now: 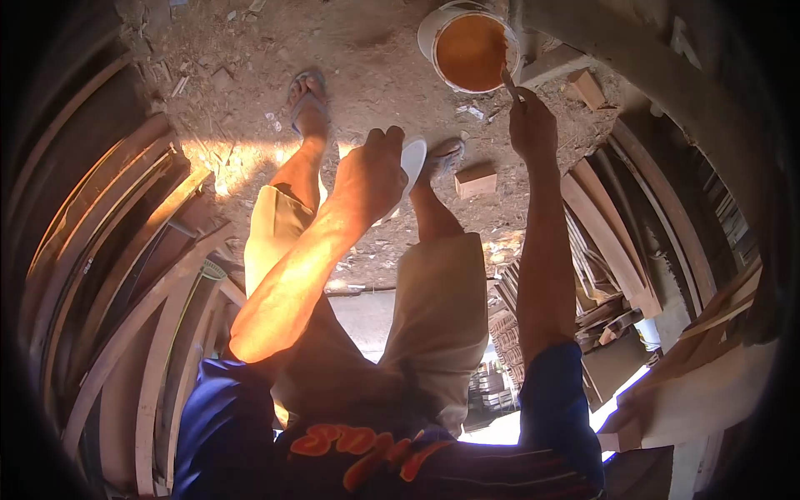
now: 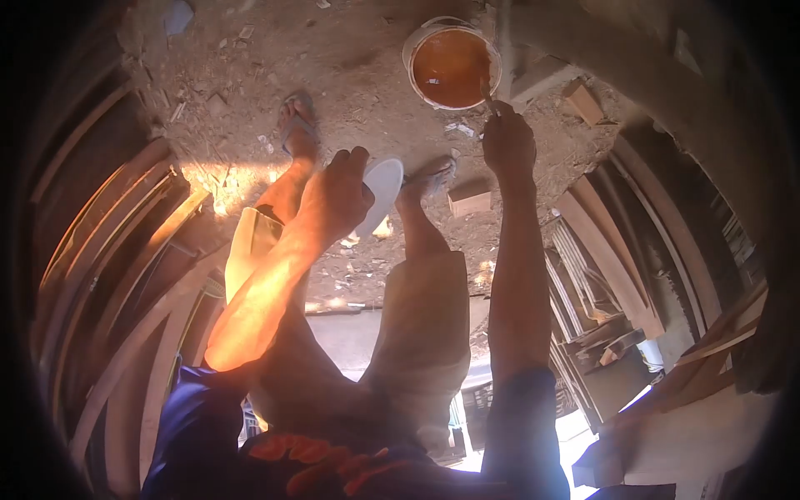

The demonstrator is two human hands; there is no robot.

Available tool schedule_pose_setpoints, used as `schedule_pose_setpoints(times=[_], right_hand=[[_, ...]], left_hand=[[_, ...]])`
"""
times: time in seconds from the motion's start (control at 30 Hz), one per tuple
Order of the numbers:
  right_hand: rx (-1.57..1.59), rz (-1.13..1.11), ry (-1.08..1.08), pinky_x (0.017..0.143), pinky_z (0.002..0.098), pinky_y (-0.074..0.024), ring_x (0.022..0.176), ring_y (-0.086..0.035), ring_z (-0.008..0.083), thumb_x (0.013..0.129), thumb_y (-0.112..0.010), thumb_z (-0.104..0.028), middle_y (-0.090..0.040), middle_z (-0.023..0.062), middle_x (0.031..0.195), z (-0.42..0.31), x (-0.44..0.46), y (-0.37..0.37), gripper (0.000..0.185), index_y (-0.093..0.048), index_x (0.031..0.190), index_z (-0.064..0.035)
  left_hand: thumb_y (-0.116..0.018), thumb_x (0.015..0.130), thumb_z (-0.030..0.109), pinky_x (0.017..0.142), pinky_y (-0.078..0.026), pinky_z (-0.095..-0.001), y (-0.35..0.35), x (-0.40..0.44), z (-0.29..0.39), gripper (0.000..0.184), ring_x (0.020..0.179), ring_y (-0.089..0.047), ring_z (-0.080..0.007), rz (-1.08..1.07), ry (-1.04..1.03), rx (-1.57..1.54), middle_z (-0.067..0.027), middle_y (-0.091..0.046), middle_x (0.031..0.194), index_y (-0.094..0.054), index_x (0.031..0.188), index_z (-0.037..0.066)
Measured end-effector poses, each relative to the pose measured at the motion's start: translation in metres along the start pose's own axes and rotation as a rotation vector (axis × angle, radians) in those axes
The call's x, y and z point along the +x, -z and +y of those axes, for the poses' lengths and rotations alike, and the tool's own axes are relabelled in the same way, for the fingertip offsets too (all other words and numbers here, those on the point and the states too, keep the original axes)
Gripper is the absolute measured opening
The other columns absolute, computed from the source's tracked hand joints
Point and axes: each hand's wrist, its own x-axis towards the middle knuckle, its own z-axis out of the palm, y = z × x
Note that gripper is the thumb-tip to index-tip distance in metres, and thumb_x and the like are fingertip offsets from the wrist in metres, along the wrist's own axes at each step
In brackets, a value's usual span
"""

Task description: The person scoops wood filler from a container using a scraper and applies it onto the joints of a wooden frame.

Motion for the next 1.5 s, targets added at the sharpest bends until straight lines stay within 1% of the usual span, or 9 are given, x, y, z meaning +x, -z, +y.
schedule_pose_setpoints(times=[0.27,0.53,0.67,0.8,0.93,1.03,1.2,1.33,1.5], right_hand=[[-0.452,-0.171,0.247,0.084,0.0490,-0.0569,0.100,-0.069,0.0386,0.094,-0.053,-0.015,-0.070,0.0211,0.105,-0.005,0.097,-0.012,0.021,-0.065,0.108,-0.0065],[-0.434,-0.256,0.329,0.086,0.0496,-0.0566,0.099,-0.069,0.0388,0.094,-0.053,-0.012,-0.071,0.0208,0.099,-0.004,0.091,-0.026,0.021,-0.066,0.110,-0.0097],[-0.424,-0.450,0.202,0.085,0.0485,-0.0562,0.096,-0.069,0.0405,0.101,-0.042,-0.013,-0.070,0.0258,0.100,-0.034,0.078,-0.025,0.029,-0.069,0.108,-0.0059],[-0.388,-0.320,0.250,0.081,0.0501,-0.0569,0.093,-0.070,0.0403,0.100,-0.043,-0.013,-0.070,0.0263,0.097,-0.003,0.089,-0.026,0.029,-0.068,0.104,-0.0004],[-0.549,-0.524,0.552,0.079,0.0516,-0.0562,0.090,-0.070,0.0391,0.095,-0.048,-0.010,-0.070,0.0239,0.091,0.001,0.088,-0.048,0.026,-0.065,0.112,-0.0028],[-0.268,-0.172,0.237,0.080,0.0528,-0.0552,0.093,-0.069,0.0415,0.094,-0.048,-0.012,-0.069,0.0257,0.094,-0.016,0.092,-0.032,0.031,-0.062,0.122,-0.0060],[-0.271,-0.319,0.167,0.091,0.0537,-0.0511,0.104,-0.065,0.0453,0.098,-0.045,-0.017,-0.067,0.0271,0.110,-0.001,0.084,-0.034,0.036,-0.059,0.130,-0.0099],[-0.389,-0.348,0.282,0.091,0.0499,-0.0541,0.104,-0.067,0.0370,0.100,-0.045,-0.018,-0.069,0.0203,0.112,-0.004,0.087,-0.032,0.033,-0.063,0.127,-0.0166],[-0.367,-0.480,0.234,0.089,0.0536,-0.0517,0.102,-0.065,0.0429,0.100,-0.042,-0.020,-0.068,0.0252,0.106,-0.009,0.077,-0.037,0.030,-0.063,0.116,-0.0051]], left_hand=[[-0.065,0.083,0.009,0.084,-0.057,-0.0512,-0.002,0.038,-0.036,0.034,0.099,-0.067,-0.0462,-0.008,0.126,-0.035,-0.0260,-0.063,0.109,-0.053,0.114,0.001],[-0.087,0.075,0.035,0.083,-0.060,-0.0450,-0.002,0.057,-0.044,0.063,0.098,-0.070,-0.0400,-0.113,0.135,0.008,-0.0222,-0.063,0.107,-0.052,0.114,0.000],[-0.086,0.075,0.034,0.075,-0.061,-0.0439,-0.003,0.059,-0.047,0.060,0.092,-0.072,-0.0390,-0.069,0.068,-0.009,-0.0230,-0.063,0.103,-0.052,0.111,-0.001],[-0.086,0.075,0.031,0.071,-0.061,-0.0441,-0.004,0.060,-0.052,0.055,0.086,-0.072,-0.0387,0.002,0.021,0.012,-0.0215,-0.064,0.098,-0.053,0.108,0.000],[-0.081,0.078,0.023,0.073,-0.059,-0.0465,0.000,0.065,-0.046,0.045,0.085,-0.072,-0.0381,-0.022,0.013,0.028,-0.0199,-0.065,0.096,-0.055,0.107,0.001],[-0.076,0.080,0.017,0.075,-0.059,-0.0472,0.000,0.069,-0.046,0.037,0.086,-0.073,-0.0368,0.011,0.041,0.014,-0.0196,-0.067,0.096,-0.056,0.106,0.001],[-0.067,0.081,0.010,0.075,-0.057,-0.0473,0.003,0.068,-0.042,0.038,0.088,-0.071,-0.0353,-0.064,0.046,0.043,-0.0164,-0.067,0.095,-0.056,0.117,0.005],[-0.067,0.081,0.011,0.073,-0.058,-0.0473,0.003,0.070,-0.044,0.037,0.085,-0.071,-0.0358,-0.020,0.051,0.057,-0.0177,-0.067,0.094,-0.054,0.115,0.004],[-0.067,0.082,0.012,0.072,-0.058,-0.0469,0.002,0.072,-0.040,0.034,0.084,-0.071,-0.0359,0.000,0.014,0.053,-0.0180,-0.066,0.093,-0.053,0.112,0.004]])
